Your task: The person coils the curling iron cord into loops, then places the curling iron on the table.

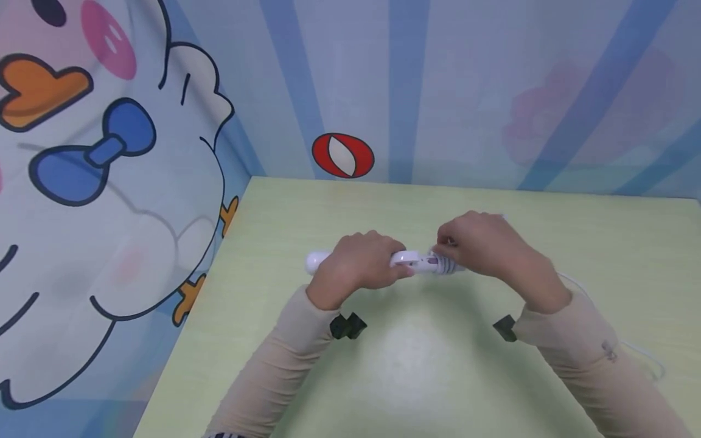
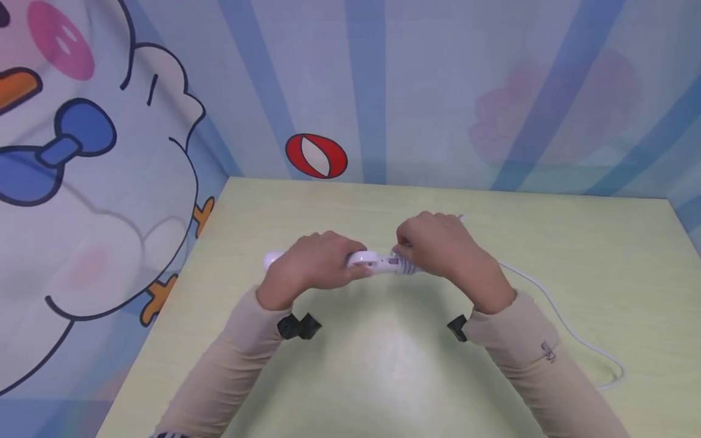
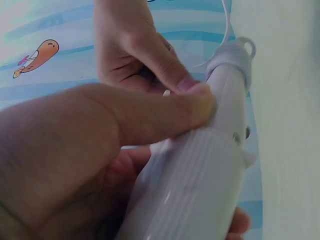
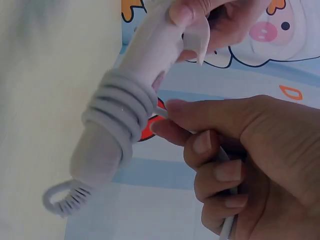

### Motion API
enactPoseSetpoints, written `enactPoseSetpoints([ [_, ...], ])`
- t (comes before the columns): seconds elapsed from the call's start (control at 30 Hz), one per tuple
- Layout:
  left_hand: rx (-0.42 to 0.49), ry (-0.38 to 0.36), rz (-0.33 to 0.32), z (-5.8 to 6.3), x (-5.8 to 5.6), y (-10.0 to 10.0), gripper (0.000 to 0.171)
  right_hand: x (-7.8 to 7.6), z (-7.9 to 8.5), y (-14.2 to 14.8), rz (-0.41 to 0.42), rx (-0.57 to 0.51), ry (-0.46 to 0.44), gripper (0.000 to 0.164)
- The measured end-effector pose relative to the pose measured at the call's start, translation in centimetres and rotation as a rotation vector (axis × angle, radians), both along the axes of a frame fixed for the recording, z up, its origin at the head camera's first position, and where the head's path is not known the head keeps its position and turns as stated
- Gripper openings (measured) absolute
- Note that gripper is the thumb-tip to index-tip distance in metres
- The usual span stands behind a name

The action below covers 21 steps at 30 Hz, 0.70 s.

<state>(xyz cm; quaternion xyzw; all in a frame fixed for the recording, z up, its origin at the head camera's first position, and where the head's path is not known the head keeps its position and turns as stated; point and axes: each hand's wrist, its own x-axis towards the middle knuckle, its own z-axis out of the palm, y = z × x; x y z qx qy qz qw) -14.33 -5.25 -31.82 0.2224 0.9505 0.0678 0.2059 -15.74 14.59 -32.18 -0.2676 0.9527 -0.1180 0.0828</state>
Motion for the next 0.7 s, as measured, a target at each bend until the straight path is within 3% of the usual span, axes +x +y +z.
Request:
enactPoseSetpoints([
  [0.17, 0.057, 0.109, 0.091, -1.2, -0.4, -0.1, 0.034, 0.4, -0.1, -0.6, -0.049, -0.071, 0.059, 0.014],
  [0.37, 0.138, 0.177, 0.197, -2.5, -1.3, -0.4, 0.029, 0.8, -1.4, -1.0, -0.129, -0.172, 0.101, 0.018],
  [0.7, 0.224, 0.252, 0.256, -3.1, -1.8, -0.4, 0.029, 1.3, -4.1, -1.4, -0.217, -0.336, 0.264, 0.018],
])
